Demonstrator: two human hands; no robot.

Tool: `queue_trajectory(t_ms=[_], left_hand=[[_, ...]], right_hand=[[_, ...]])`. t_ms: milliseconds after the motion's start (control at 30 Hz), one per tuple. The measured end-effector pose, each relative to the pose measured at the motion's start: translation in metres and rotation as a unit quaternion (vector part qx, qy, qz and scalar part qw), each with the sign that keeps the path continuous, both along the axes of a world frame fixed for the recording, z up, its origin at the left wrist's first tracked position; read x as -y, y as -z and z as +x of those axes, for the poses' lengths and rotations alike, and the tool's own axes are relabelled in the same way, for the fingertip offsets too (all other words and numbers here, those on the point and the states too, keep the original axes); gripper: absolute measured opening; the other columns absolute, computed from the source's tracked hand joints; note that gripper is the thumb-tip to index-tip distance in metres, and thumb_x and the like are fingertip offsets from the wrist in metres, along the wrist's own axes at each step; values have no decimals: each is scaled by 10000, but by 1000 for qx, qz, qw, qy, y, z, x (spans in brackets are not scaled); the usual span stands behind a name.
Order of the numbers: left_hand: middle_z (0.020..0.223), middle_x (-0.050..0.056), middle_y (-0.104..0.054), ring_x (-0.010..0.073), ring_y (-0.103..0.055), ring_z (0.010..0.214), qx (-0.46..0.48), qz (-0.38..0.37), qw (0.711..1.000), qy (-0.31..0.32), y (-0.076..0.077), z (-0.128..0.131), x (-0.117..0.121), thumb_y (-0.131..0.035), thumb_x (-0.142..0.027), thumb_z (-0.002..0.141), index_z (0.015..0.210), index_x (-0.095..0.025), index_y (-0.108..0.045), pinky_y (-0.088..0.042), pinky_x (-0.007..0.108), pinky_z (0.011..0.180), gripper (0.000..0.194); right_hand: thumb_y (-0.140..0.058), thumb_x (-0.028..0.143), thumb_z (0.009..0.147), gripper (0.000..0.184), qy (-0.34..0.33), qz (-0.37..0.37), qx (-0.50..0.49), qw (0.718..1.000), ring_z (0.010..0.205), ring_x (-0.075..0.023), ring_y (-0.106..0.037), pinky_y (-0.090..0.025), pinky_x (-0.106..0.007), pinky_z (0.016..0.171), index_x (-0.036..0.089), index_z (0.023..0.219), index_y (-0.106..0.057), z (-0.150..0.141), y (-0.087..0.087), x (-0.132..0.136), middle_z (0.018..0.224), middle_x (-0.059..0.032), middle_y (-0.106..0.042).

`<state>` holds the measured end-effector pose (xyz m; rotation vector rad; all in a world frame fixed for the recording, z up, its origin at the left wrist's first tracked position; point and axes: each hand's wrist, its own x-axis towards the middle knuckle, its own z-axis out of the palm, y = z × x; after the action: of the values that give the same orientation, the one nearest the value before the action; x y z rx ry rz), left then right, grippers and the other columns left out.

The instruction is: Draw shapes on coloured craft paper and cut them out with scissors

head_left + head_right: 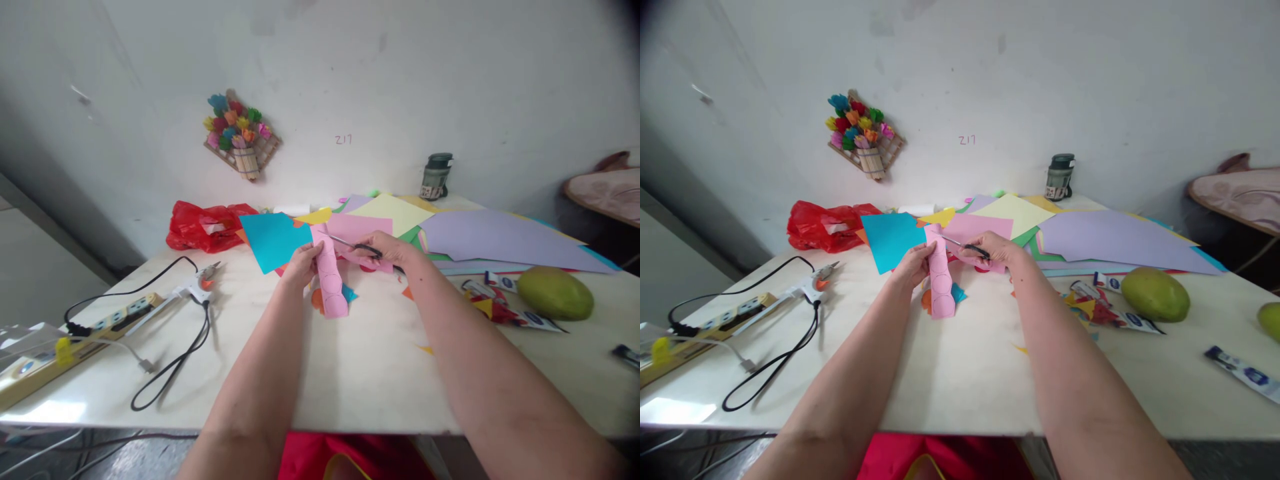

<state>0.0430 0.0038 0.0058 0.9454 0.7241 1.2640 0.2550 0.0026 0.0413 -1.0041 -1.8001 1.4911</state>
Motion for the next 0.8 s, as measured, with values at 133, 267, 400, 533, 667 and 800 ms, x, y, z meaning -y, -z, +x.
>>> queue_trajectory(t_ms=[133, 267, 400, 533, 667, 800], left_hand=[[652, 33, -634, 141, -618, 600, 3, 15, 1000, -22, -3, 1, 2, -722, -287, 673, 789, -130, -569, -485, 253, 611, 248], [596, 18, -611, 128, -593, 557, -36, 28, 997, -55, -9, 3, 7, -714, -345, 675, 763, -136, -562, -458, 230, 561, 273], [570, -13, -583, 88, -524, 488, -78, 50, 993, -77, -11, 1, 8, -730, -388, 644, 762, -136, -591, -391, 196, 486, 311], [558, -6, -576, 87, -504, 465, -139, 66, 986, -69, -10, -6, 6, -718, -461, 634, 778, -132, -617, -365, 194, 450, 374], [608, 18, -615, 96, -523, 477, -168, 60, 983, -47, -12, -10, 9, -705, -487, 641, 784, -135, -629, -373, 195, 449, 388], [637, 37, -637, 110, -552, 497, -170, 42, 984, -22, -15, -10, 11, -721, -451, 641, 800, -122, -647, -392, 202, 465, 373]], right_hand=[[-671, 300, 621, 311, 3, 13, -17, 1000, 378, -59, -326, -265, -219, 377, 100, 857, -631, -1, 4, -3, 425, 73, -368], [-669, 338, 664, 242, -18, 20, -21, 999, 364, -59, -352, -267, -214, 366, 123, 752, -600, -1, 5, -3, 420, 54, -417], [-622, 324, 704, 235, -33, 5, -37, 999, 362, -69, -386, -281, -214, 358, 159, 591, -499, -2, 1, 0, 414, 32, -437], [-604, 277, 715, 259, -34, -19, -39, 998, 367, -80, -399, -307, -215, 363, 181, 543, -436, -3, -2, 1, 402, 33, -410], [-591, 262, 736, 289, -45, -31, -35, 998, 369, -82, -405, -329, -220, 381, 187, 526, -407, -2, -1, -1, 401, 37, -388], [-584, 285, 752, 184, -36, -30, -10, 999, 375, -91, -417, -341, -226, 393, 164, 632, -516, -3, 1, -3, 406, 46, -400]])
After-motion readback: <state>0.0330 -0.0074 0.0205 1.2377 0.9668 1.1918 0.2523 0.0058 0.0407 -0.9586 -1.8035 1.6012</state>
